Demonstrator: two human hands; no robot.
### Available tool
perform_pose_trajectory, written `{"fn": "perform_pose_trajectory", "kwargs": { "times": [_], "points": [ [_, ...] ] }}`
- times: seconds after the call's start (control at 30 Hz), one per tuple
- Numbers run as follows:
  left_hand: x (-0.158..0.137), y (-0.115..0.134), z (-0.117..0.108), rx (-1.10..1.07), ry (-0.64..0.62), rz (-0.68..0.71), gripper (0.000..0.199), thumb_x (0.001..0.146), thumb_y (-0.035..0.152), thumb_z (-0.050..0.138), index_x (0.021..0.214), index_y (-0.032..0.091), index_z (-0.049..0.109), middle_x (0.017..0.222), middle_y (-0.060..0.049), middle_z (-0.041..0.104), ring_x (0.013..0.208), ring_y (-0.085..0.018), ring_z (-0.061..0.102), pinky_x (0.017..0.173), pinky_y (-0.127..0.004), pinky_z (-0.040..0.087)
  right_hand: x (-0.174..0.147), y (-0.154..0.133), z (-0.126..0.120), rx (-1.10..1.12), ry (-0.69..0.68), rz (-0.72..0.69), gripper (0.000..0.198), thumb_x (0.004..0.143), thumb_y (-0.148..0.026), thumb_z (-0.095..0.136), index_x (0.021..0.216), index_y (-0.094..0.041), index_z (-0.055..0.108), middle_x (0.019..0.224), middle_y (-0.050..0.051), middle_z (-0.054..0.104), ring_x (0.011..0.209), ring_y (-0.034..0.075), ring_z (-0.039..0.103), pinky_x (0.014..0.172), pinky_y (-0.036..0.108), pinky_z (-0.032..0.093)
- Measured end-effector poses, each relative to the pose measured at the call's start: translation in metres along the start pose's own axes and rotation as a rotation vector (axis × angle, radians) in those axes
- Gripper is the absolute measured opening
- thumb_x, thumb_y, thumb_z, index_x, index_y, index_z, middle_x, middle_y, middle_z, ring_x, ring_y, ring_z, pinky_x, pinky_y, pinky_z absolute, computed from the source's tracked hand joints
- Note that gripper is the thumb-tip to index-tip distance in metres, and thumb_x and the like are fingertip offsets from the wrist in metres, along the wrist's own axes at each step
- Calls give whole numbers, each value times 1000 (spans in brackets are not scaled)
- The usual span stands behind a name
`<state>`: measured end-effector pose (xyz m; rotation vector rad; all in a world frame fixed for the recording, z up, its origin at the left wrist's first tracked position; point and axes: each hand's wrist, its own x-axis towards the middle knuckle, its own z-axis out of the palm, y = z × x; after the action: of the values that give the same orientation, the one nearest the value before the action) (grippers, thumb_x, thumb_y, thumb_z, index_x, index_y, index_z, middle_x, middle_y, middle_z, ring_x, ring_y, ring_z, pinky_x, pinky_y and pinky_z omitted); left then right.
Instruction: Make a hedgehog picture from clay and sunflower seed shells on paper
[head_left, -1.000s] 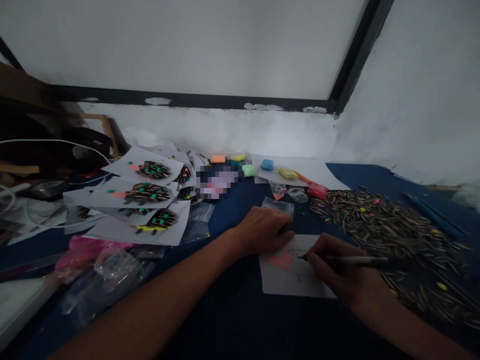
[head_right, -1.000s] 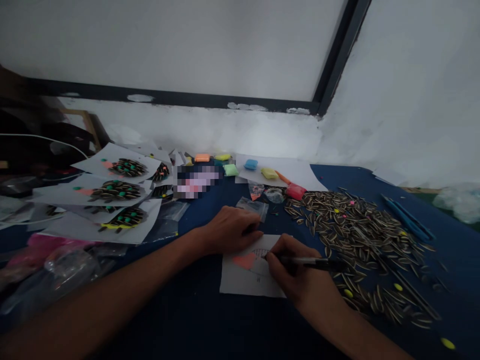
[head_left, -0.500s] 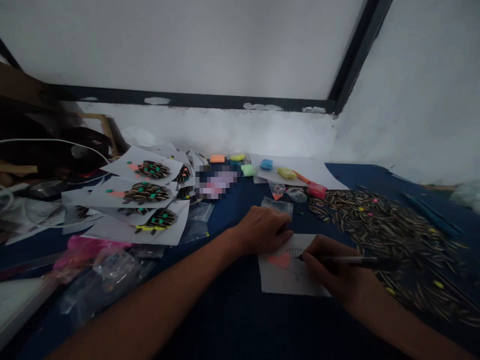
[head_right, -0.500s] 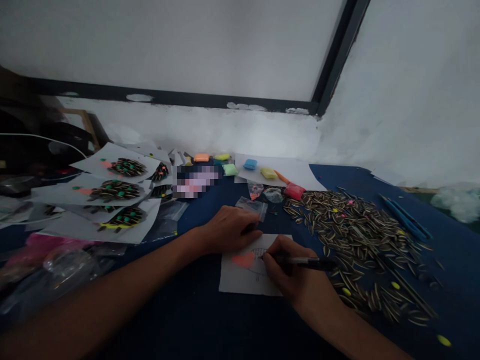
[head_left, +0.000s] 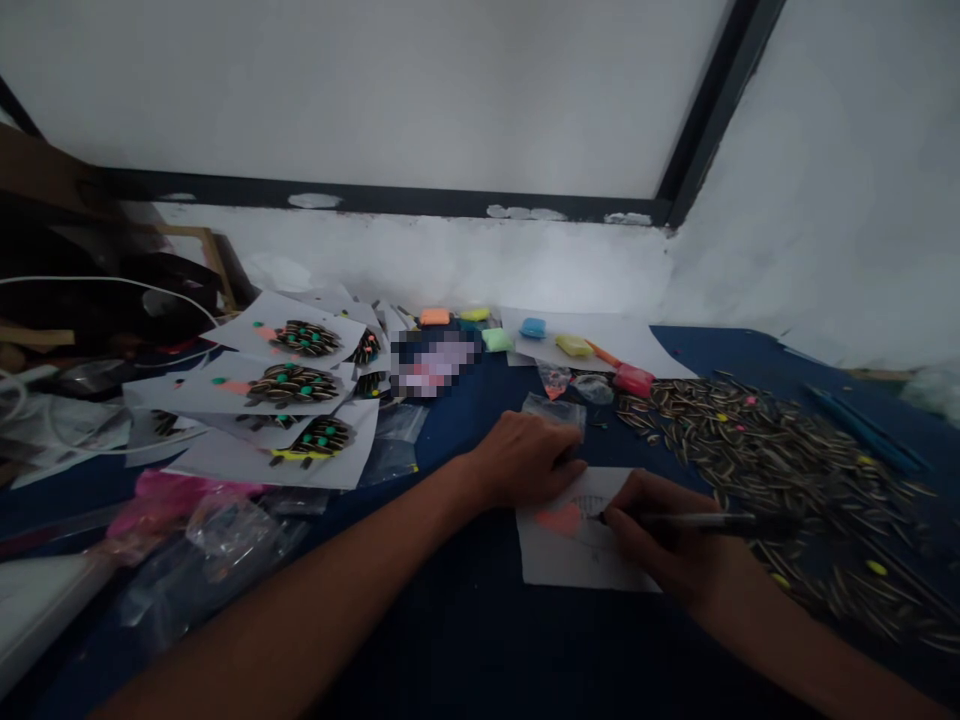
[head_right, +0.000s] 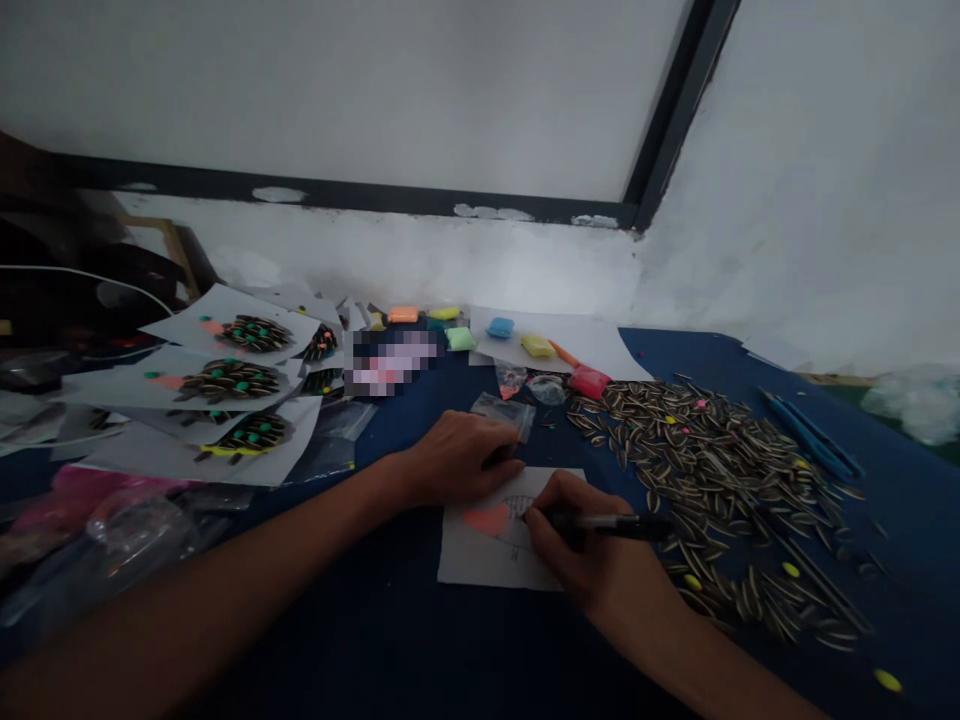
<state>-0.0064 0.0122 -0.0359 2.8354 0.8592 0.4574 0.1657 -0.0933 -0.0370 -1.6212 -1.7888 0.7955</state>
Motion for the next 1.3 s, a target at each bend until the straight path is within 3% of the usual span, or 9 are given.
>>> {"fn": "perform_pose_trajectory", "kwargs": {
  "times": [0.23, 0.57, 1.3],
  "points": [
    [-1, -2, 2, 1, 37, 22, 20, 87, 36, 48, 77, 19, 52, 76, -1, 65, 69, -17, 59, 55, -28, 31, -1, -1, 0, 29, 3, 4, 21, 84, -34, 54, 67, -22, 50, 55, -4, 45, 50, 12, 42, 45, 24, 31],
    [0, 0, 0, 3, 1, -1, 20, 87, 36, 48, 79, 19, 54, 78, -2, 66, 72, -18, 61, 58, -27, 35, 1, -18, -8, -43, 80, 29, 25, 78, -39, 51, 59, -23, 46, 53, -3, 46, 48, 13, 43, 43, 24, 32],
    [-1, -1, 2, 2, 19, 11, 19, 87, 36, 48, 79, 19, 54, 79, -1, 65, 72, -18, 60, 58, -27, 35, 0, -8, -5, -24, 16, -6, 24, 83, -36, 50, 63, -22, 49, 55, -3, 47, 50, 12, 43, 44, 24, 30]
  ]
}}
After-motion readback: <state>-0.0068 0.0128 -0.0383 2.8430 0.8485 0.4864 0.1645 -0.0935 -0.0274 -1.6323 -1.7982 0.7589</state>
